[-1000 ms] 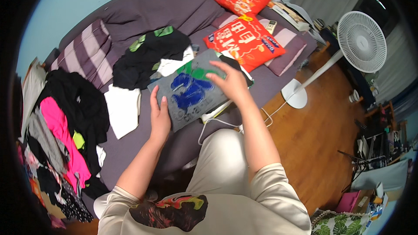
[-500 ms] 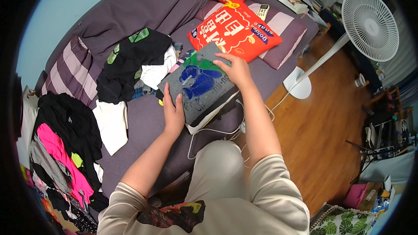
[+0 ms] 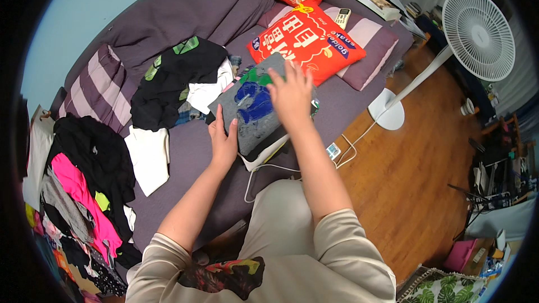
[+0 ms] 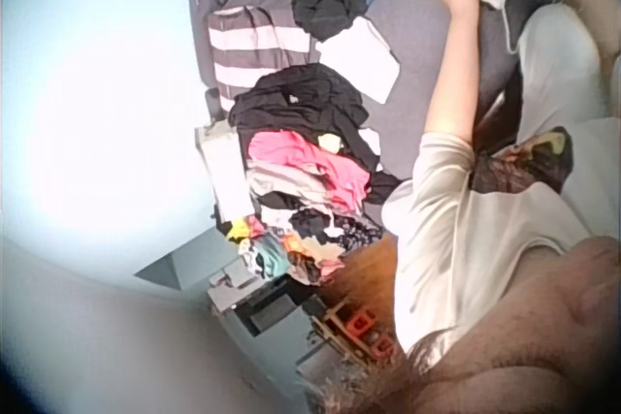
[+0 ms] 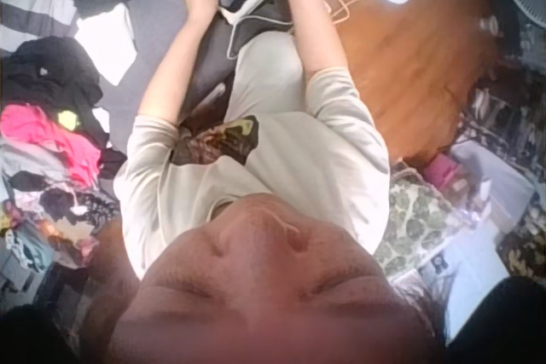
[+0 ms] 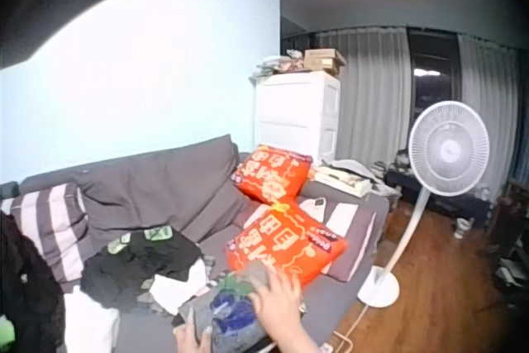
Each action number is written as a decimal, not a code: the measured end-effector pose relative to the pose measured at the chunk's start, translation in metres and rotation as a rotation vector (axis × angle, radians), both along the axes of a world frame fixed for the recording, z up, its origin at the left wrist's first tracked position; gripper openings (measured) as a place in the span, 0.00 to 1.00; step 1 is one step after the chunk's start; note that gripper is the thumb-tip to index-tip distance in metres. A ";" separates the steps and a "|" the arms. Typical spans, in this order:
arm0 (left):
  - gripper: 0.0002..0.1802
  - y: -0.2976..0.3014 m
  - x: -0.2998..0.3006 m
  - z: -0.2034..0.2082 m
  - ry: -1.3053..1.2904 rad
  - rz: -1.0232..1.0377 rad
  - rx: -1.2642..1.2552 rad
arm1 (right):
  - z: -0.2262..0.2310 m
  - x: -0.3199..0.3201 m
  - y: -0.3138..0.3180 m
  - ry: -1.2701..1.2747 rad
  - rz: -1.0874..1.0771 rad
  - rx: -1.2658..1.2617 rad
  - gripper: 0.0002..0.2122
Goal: The person folds a gray t-shirt on a bed, smoothing the fabric, folding in the sleeves and sides, and placing the folded item into a stack.
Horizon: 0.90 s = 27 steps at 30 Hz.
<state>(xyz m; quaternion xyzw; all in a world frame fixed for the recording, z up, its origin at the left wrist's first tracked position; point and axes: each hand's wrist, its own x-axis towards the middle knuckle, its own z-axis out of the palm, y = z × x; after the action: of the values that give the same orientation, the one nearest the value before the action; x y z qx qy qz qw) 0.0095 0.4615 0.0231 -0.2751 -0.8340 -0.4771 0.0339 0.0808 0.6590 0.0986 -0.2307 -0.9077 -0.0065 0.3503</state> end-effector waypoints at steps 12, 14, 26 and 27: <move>0.18 -0.266 0.018 0.048 -0.010 -0.258 -0.170 | -0.031 -0.012 -0.198 -0.478 1.221 -0.307 0.24; 0.16 -0.325 0.021 0.043 -0.079 -0.291 -0.369 | -0.039 -0.025 -0.224 -0.564 1.276 -0.264 0.24; 0.13 -0.452 0.012 -0.005 -0.288 -0.088 -0.182 | -0.136 -0.129 -0.394 -0.502 0.952 -0.153 0.34; 0.13 -0.449 0.009 0.000 -0.291 -0.079 -0.169 | -0.139 -0.132 -0.398 -0.512 0.960 -0.141 0.34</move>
<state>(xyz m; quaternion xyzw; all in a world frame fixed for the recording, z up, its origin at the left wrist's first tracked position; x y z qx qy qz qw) 0.0180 0.0126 0.0226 -0.2377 -0.8556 -0.4412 -0.1295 -0.0516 0.2610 -0.0399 0.1953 -0.9655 0.1591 0.0656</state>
